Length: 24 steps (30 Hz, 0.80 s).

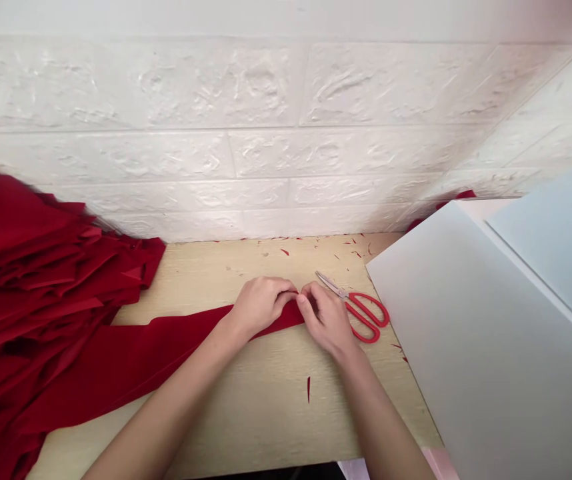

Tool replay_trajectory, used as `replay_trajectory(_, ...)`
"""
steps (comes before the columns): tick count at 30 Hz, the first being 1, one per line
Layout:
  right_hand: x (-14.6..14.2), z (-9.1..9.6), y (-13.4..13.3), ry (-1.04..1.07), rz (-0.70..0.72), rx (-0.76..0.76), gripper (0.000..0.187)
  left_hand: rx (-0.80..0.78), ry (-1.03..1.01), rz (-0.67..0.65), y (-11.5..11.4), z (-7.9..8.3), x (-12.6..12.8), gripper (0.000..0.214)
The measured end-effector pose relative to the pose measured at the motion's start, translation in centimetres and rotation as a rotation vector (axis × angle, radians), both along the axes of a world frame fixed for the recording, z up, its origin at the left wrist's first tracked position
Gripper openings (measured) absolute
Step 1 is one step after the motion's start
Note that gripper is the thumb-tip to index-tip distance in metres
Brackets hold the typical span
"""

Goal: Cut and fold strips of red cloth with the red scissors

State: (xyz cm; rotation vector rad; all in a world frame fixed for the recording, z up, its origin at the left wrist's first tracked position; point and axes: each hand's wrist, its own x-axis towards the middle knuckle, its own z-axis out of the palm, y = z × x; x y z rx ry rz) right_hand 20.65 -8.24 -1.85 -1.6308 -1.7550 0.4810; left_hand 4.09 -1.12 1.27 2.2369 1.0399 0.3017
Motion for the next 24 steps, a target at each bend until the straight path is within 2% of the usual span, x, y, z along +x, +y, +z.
replay_trajectory(4, -0.2, -0.2, 0.3, -0.074, -0.009, -0.039, 0.024, -0.039, -0.014, 0.002, -0.5, 0.1, 0.1, 0.025)
replay_trajectory(8, -0.1, -0.6, 0.4, -0.122, 0.101, -0.062, 0.035, -0.048, 0.033, 0.022, -0.6, 0.6, -0.1, 0.025)
replay_trajectory(11, -0.2, -0.9, 0.4, -0.082, 0.144, -0.026, 0.043, -0.081, 0.086, 0.064, -0.8, 0.8, -0.2, 0.024)
replay_trajectory(15, -0.4, -1.0, 0.2, -0.008, 0.117, 0.037, 0.044, -0.074, 0.161, 0.109, -1.6, 0.3, -0.6, 0.031)
replay_trajectory(19, -0.1, -1.0, 0.2, 0.012, 0.019, 0.091, 0.044, -0.018, 0.347, 0.113, -2.4, -0.3, -2.6, 0.045)
replay_trajectory(24, 0.5, -1.0, 0.4, -0.031, -0.014, 0.137, 0.043, -0.025, 0.53, 0.17, -3.1, -0.3, -7.3, 0.047)
